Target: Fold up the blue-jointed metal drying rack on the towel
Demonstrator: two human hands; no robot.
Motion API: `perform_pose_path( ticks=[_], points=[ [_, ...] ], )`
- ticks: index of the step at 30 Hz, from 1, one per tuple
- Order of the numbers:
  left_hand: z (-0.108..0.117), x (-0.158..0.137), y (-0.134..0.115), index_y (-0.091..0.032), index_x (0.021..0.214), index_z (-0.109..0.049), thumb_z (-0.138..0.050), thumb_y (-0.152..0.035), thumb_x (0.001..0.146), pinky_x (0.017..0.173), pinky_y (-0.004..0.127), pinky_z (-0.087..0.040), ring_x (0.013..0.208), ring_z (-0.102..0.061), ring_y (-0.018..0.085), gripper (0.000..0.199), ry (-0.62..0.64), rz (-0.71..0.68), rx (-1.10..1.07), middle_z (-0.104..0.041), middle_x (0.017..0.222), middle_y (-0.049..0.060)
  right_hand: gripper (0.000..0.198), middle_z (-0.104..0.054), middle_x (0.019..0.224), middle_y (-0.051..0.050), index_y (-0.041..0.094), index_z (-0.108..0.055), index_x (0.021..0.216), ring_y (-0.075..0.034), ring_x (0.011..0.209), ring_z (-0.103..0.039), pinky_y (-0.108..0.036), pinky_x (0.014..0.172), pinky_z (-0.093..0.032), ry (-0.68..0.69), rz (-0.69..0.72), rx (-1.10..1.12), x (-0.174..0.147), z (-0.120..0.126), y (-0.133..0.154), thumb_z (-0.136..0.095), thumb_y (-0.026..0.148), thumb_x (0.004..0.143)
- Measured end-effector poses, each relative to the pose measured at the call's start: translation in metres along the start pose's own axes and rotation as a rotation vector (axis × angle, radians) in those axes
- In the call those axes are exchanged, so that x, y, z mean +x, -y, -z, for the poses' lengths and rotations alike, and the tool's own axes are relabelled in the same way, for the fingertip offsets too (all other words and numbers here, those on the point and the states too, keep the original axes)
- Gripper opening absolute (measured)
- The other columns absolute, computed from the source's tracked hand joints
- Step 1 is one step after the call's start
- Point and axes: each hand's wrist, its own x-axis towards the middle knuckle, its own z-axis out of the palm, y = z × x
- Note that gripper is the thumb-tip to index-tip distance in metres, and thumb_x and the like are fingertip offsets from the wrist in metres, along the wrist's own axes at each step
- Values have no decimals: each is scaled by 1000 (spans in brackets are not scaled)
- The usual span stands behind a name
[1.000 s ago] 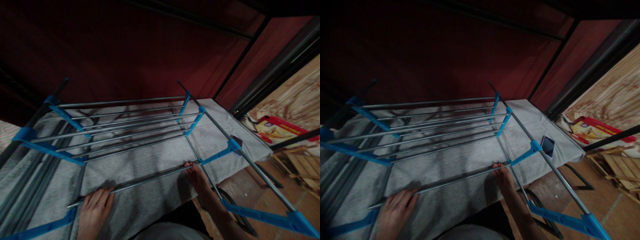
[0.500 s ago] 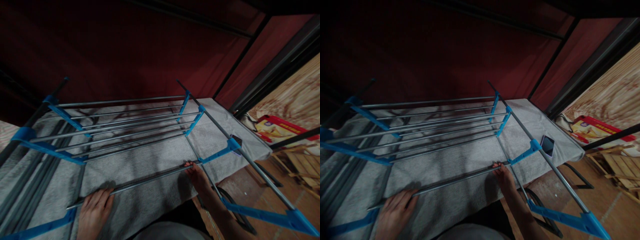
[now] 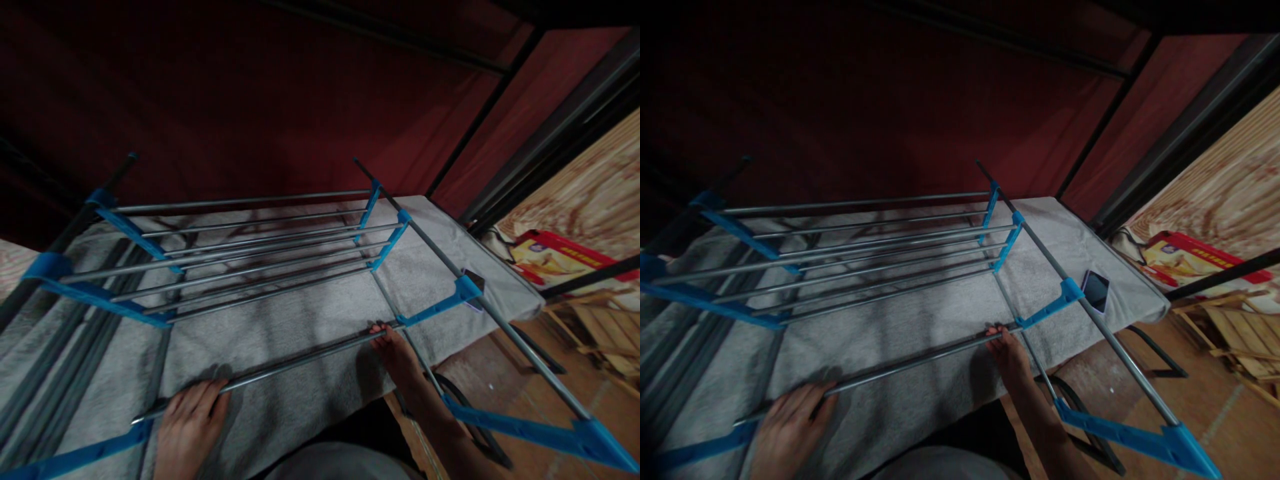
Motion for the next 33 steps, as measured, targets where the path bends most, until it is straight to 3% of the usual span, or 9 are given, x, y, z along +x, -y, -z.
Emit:
perform_pose_path(
  ticks=[33],
  points=[
    [9, 13, -6, -23, 103, -65, -51, -25, 103, 78, 37, -50, 74, -71, 22, 14, -11, 3, -27, -75, 83, 2, 43, -82, 87, -2, 25, -78, 86, -19, 81, -78, -30, 75, -67, -3, 10, -53, -11, -7, 9, -104, 43, 56]
  ],
)
